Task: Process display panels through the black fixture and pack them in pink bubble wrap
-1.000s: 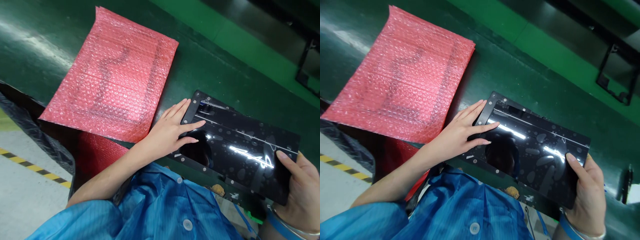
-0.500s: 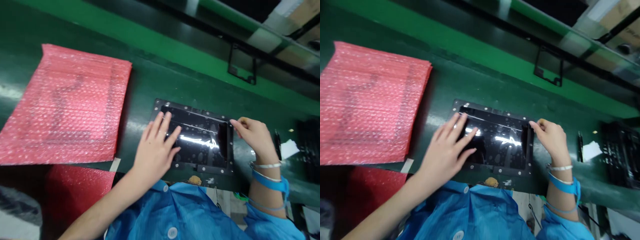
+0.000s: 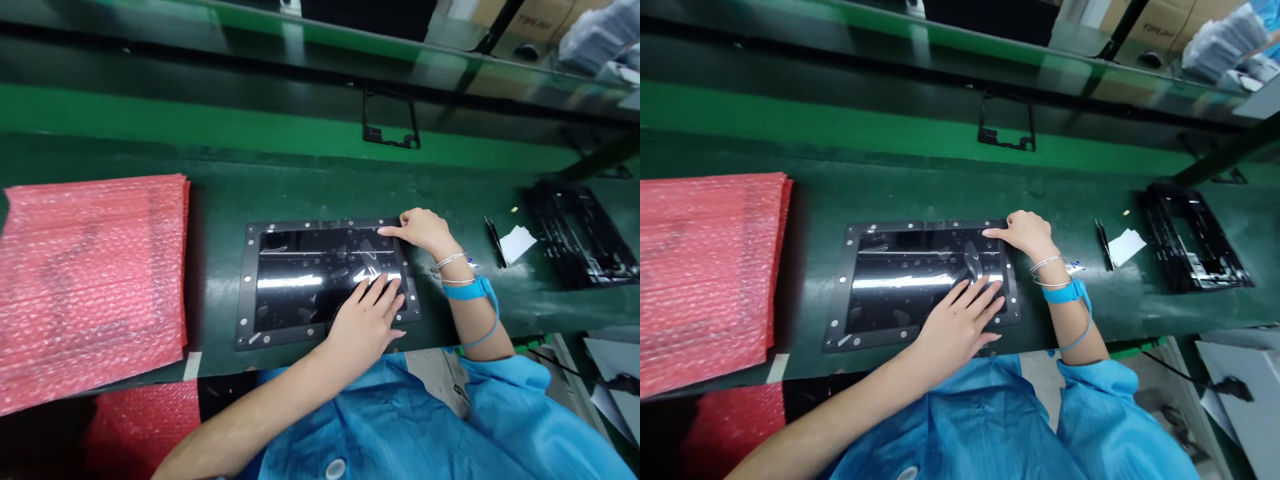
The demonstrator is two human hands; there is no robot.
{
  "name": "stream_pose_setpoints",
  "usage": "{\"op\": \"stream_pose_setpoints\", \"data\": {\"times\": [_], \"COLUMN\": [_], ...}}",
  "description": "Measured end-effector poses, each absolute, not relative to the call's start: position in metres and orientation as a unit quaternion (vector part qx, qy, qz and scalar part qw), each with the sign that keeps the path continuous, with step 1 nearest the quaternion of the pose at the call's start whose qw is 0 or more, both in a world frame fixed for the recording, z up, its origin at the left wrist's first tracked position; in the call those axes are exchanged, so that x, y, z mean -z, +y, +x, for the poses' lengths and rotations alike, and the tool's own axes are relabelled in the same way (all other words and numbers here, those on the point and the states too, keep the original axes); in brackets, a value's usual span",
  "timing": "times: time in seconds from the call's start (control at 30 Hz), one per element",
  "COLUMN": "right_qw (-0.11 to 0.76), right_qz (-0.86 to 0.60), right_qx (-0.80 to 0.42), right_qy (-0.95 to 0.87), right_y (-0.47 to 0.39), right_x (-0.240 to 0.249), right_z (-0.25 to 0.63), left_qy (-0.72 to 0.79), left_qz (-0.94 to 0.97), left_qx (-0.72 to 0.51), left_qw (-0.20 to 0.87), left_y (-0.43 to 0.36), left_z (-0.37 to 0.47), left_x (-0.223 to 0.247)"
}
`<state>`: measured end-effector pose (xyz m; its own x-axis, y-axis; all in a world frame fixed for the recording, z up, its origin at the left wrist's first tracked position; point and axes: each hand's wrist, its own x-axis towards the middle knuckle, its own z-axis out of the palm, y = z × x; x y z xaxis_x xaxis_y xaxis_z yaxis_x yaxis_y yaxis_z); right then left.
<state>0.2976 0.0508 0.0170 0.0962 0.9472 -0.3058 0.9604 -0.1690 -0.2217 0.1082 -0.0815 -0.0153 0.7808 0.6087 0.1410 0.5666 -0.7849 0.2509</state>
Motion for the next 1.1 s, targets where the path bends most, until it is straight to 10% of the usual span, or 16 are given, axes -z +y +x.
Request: {"op": "stream_pose_setpoints", "data": {"times": [0.67,1.1], "right_qw": [-0.369,-0.496], "right_qz": [0.588,0.538], "right_qx": [0.441,0.524], "right_qy": [0.569,0.436], "right_y": [0.033,0.030], "right_x": [0.007,0.021], "right_z": [0.288,0.263], "left_qy": [0.537,0.635], "left_qz": [0.766,0.574], "left_qx": [-0.352,-0.489], "left_qw": [0.008,0.168], "left_y": [0.001,0.017], "left_z": [0.051,0.002], "left_x": [-0.013,-0.033]}}
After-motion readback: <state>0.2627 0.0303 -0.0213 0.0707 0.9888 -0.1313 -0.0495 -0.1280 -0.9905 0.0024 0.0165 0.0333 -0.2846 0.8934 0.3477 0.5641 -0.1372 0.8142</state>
